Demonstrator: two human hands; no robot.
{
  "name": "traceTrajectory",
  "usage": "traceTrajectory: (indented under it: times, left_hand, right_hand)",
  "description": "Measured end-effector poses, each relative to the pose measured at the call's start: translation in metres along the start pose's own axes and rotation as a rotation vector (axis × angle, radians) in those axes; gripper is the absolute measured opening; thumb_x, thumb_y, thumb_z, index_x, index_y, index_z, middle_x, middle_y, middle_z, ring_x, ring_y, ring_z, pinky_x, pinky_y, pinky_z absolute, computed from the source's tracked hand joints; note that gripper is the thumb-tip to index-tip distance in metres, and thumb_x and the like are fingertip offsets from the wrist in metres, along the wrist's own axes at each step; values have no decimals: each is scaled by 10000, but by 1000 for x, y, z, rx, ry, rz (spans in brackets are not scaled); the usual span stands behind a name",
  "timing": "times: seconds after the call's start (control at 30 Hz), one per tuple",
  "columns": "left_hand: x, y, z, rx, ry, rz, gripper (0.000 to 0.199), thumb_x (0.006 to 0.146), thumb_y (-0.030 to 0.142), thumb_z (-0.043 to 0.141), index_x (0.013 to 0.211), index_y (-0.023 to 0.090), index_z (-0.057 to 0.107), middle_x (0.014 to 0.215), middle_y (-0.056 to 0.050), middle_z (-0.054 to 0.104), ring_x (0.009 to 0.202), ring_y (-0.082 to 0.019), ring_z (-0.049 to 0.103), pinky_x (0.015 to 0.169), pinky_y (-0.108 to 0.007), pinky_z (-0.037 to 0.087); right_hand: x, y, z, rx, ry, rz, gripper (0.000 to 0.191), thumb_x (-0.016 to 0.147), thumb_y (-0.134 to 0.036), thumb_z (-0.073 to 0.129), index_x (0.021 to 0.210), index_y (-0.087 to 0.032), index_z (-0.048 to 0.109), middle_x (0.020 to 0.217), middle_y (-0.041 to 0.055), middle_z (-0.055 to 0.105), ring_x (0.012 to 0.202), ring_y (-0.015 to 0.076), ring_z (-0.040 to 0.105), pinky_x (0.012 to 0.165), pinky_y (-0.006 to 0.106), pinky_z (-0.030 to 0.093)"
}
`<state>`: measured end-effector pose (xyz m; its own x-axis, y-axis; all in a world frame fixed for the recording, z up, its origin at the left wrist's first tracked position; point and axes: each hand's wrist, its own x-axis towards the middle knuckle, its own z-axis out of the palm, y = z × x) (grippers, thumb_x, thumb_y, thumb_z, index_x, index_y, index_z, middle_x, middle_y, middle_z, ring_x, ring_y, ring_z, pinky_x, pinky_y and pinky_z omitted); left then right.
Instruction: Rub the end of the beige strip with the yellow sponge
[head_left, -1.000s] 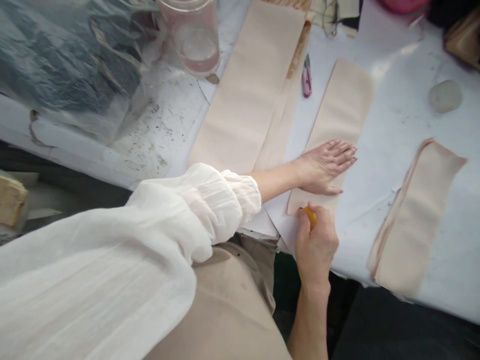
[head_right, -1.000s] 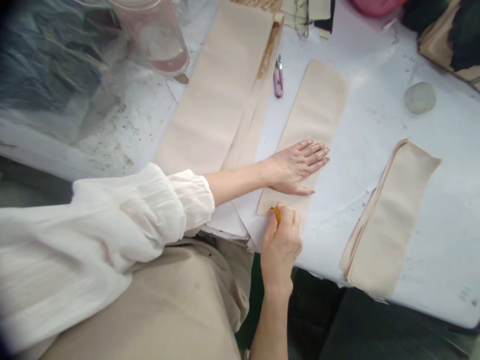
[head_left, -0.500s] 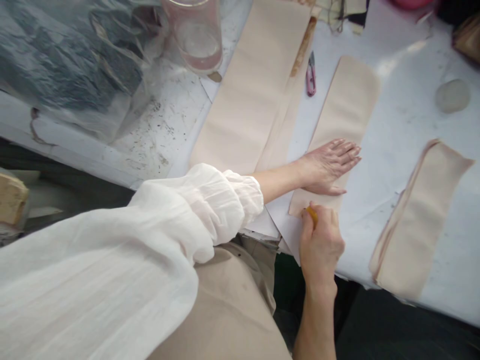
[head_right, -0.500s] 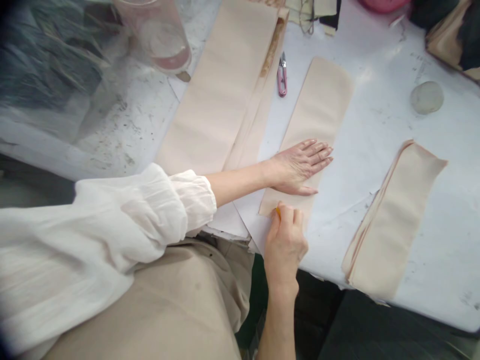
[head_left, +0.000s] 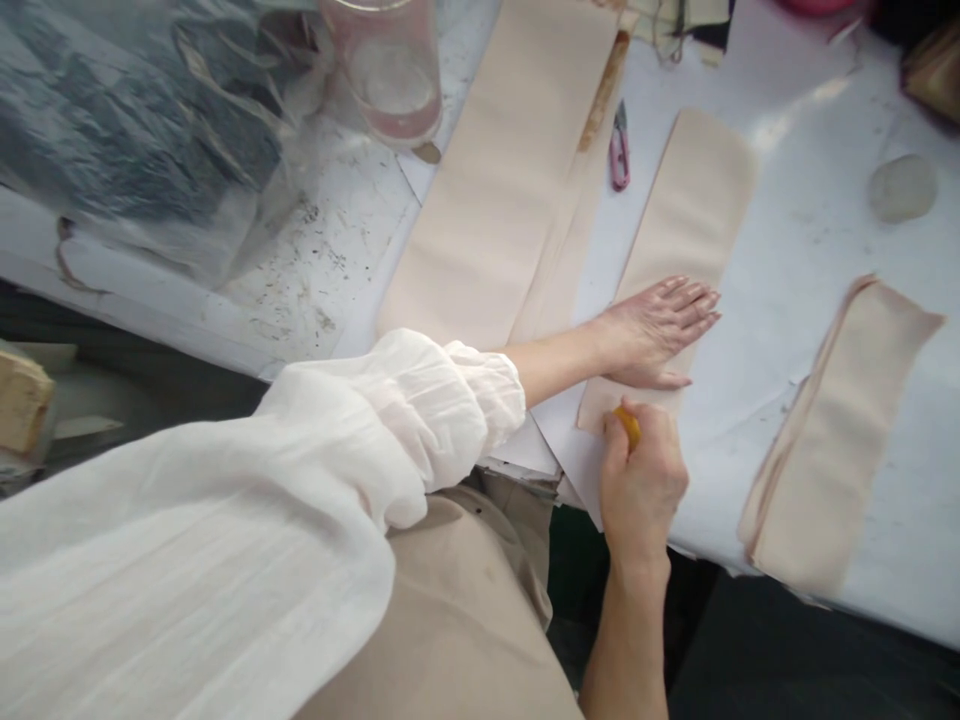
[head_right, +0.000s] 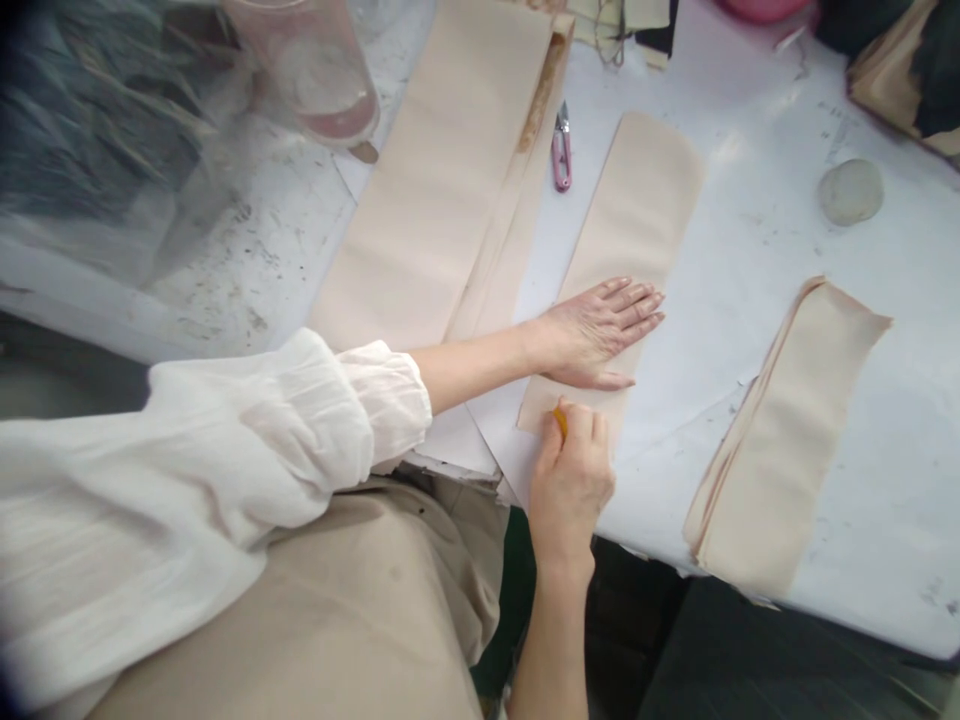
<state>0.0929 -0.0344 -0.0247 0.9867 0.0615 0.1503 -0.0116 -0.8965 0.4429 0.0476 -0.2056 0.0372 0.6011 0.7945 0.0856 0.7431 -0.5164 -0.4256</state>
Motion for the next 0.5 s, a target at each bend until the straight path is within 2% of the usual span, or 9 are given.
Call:
traceTrajectory:
  times: [0.07,0.2,0.3,0.37,0.43,0.5]
  left_hand:
    - [-1,1,0,11,0,-6,916,843,594,418,1506,-28,297,1601,-214,262,1526,-365,153,1246,-523,62]
    - [-2,3,-1,4,12,-13,895,847,578,403,1499,-28,312,1594,-216,278,1522,-366,173,1240,-541,69]
    - [-2,2,0,-17,26,0,896,841,574,403,1495,-32,322,1590,-219,284,1520,-370,174,1234,-553,66]
    - [-1,1,0,-32,11,2,914,833,584,415,1499,-35,312,1595,-221,271,1523,-373,159,1235,-547,65]
    - [-1,0,2,-39,4,2,930,828,593,421,1502,-36,303,1596,-225,265,1521,-379,157,1235,-548,64]
    - [0,-1,5,-40,26,6,926,828,595,413,1502,-31,306,1591,-225,279,1517,-383,172,1232,-558,56]
  right_hand:
    - [-9,-3,-1,-30,-52,8,212,994,-315,418,1028,-196,590,991,115,630,912,280,603,756,395,474]
    - [-28,-2,-19,56,-150,50,185,996,-298,443,1045,-201,593,1003,96,644,920,262,619,781,384,481]
    - [-27,1,-27,120,3,102,181,987,-330,537,1088,-199,609,1014,77,661,945,247,635,837,382,489]
    - [-17,2,-24,119,104,95,209,973,-347,571,1106,-192,612,1025,79,663,956,250,636,864,393,487]
    - [-7,1,-14,87,99,56,200,974,-351,529,1073,-196,609,1006,81,663,947,262,632,839,403,489]
    - [-3,-1,-4,29,36,37,197,978,-342,463,1029,-207,596,979,86,657,927,274,624,785,399,488]
